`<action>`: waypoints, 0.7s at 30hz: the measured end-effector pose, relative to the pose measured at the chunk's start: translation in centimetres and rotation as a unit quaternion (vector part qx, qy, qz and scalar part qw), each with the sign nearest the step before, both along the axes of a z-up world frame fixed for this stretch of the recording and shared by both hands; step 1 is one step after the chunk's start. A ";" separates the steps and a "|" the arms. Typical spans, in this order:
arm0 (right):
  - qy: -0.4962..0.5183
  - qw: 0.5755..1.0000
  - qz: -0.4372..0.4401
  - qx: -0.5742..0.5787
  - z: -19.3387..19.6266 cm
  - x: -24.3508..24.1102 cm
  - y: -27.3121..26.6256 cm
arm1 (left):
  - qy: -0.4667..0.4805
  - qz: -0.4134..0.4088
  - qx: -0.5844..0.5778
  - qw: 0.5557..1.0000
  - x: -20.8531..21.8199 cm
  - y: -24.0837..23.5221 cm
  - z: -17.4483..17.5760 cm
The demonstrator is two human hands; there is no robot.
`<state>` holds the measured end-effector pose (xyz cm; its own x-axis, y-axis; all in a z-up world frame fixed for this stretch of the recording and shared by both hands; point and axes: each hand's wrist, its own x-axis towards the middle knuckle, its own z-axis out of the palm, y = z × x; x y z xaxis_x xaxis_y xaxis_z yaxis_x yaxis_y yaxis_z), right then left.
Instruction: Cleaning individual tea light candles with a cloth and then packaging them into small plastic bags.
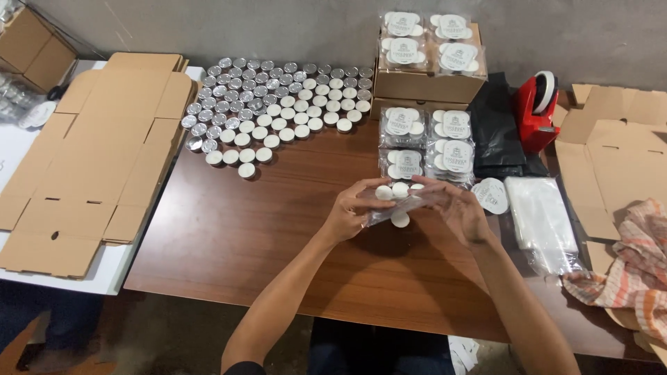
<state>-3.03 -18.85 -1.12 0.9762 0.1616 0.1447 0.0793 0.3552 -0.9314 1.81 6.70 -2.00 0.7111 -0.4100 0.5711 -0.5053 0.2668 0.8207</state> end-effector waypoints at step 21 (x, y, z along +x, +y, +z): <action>-0.018 0.980 -0.198 -0.028 0.0 -2.2 -0.3 | 0.324 -0.135 -0.163 0.922 -3.0 -2.4 -1.6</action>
